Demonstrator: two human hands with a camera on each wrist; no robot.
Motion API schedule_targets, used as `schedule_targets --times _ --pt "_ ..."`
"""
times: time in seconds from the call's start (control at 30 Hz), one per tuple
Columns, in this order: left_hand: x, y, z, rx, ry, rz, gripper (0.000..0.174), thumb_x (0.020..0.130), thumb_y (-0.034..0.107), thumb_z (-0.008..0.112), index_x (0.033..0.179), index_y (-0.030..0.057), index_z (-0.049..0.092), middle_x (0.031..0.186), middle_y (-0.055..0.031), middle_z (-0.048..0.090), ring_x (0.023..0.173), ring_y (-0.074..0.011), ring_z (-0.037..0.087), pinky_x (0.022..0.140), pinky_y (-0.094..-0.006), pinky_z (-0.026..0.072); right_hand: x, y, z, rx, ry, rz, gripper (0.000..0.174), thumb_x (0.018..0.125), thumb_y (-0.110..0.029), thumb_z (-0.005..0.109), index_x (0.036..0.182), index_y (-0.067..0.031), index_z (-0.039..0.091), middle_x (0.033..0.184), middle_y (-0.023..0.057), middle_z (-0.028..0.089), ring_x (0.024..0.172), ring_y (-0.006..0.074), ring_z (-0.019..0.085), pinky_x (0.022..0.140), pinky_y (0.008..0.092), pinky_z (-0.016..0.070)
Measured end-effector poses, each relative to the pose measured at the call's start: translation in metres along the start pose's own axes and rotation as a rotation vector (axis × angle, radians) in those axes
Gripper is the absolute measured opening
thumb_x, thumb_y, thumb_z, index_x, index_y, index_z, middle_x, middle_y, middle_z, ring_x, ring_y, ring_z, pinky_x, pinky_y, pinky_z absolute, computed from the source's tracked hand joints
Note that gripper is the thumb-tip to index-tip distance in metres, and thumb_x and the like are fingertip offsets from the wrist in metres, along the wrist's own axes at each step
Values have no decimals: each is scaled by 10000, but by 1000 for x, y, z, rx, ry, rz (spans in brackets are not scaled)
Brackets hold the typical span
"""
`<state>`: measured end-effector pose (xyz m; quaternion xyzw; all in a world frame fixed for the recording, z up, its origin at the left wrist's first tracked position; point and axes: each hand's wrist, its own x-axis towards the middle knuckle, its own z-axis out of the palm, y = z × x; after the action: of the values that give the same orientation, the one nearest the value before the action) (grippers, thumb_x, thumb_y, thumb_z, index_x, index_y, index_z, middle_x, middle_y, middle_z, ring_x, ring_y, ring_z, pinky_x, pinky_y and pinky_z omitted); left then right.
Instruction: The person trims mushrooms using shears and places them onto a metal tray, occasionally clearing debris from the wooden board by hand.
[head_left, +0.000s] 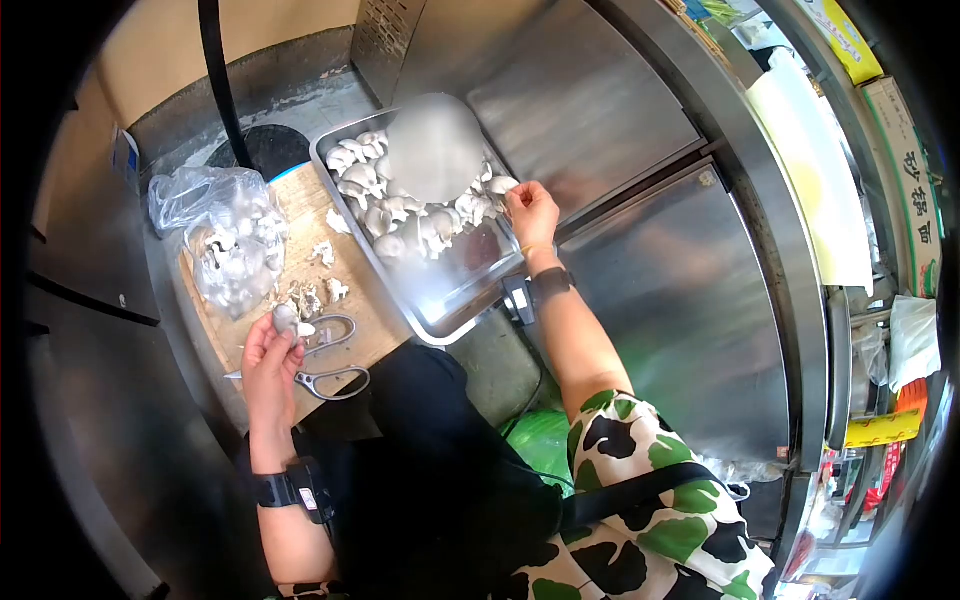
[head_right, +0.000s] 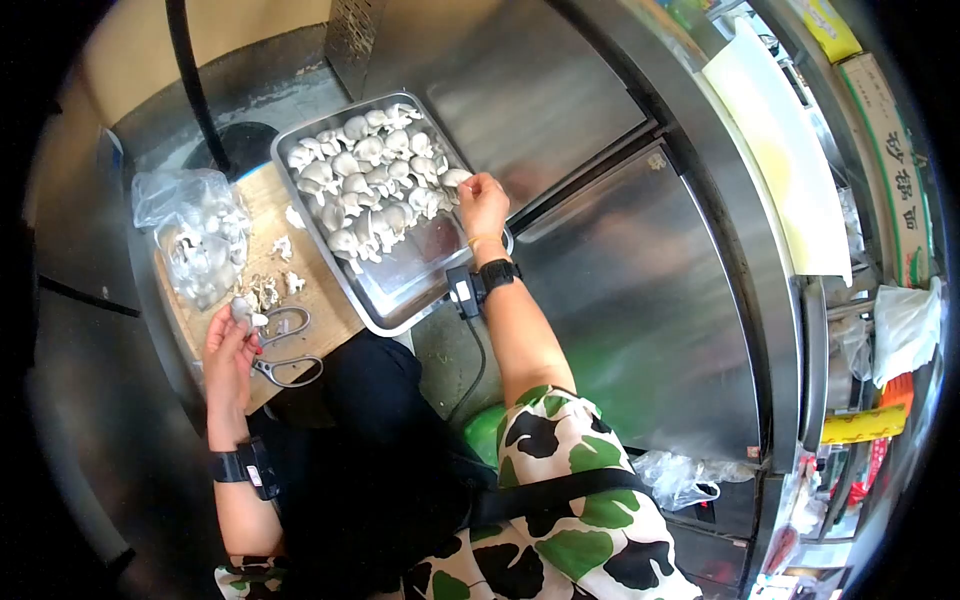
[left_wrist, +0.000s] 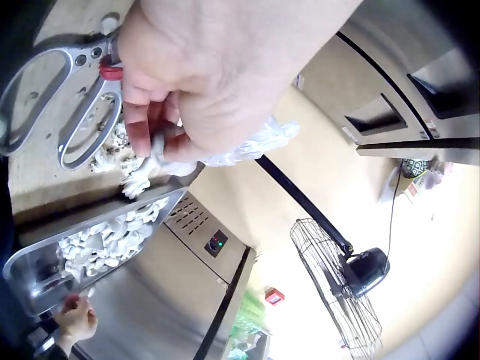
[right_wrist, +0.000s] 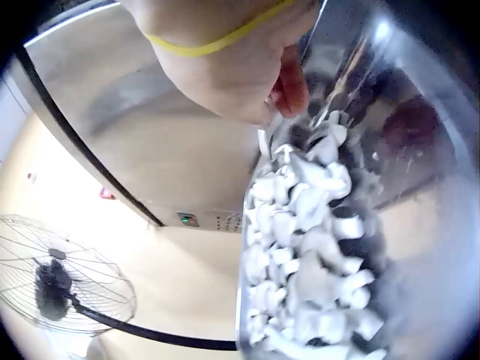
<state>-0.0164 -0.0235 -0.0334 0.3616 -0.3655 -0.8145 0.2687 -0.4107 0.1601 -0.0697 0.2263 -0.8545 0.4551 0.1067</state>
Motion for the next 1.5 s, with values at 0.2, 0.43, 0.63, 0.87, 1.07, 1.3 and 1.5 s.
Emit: schedule_targets --times 0.2,0.43,0.63,0.87,1.07,1.3,1.5 --pt "-4 3 6 -25 -12 38 328 865 46 537 1186 34 469 961 -29 570 796 -84 532 693 -213 437 -7 -3 4 -352 -94 -95 129 715 -120 642 806 -32 618 715 126 628 674 258 613 661 336 484" --pt "-2 3 1 -22 -108 37 342 854 40 563 1180 20 462 988 -43 563 853 -106 550 727 -230 450 -16 -15 -12 -312 -95 -89 122 753 -105 623 856 -39 631 807 127 641 729 244 629 680 325 484" --pt "-7 6 8 -62 -133 59 286 837 55 591 1104 27 494 986 -64 593 867 -109 570 754 -236 458 -85 -121 2 398 -672 70 104 829 -86 606 918 -33 616 778 8 606 653 68 546 599 209 452" --pt "-8 7 6 19 -205 8 204 840 59 599 1030 64 523 929 -30 592 828 -91 563 697 -215 467 -155 -206 34 643 -1162 107 146 816 -26 631 944 -21 560 794 7 594 697 58 554 622 191 466" --pt "-8 5 9 -13 -190 -8 207 866 82 570 1062 51 511 955 -50 577 817 -110 561 704 -226 478 -153 -216 23 759 -1145 260 123 819 -17 616 922 -16 549 790 37 609 698 98 596 613 219 499" --pt "-10 11 9 -61 -162 4 226 880 108 558 1087 29 513 958 -71 590 811 -111 561 723 -223 479 -99 -143 5 836 -699 494 103 828 -20 584 930 -26 577 803 69 634 679 144 629 625 247 537" --pt "-7 9 6 -93 -149 14 224 875 101 565 1084 33 520 963 -63 579 828 -107 556 728 -226 462 -42 -80 -5 652 -259 441 94 844 -57 586 898 15 559 753 85 621 636 138 609 596 237 525"
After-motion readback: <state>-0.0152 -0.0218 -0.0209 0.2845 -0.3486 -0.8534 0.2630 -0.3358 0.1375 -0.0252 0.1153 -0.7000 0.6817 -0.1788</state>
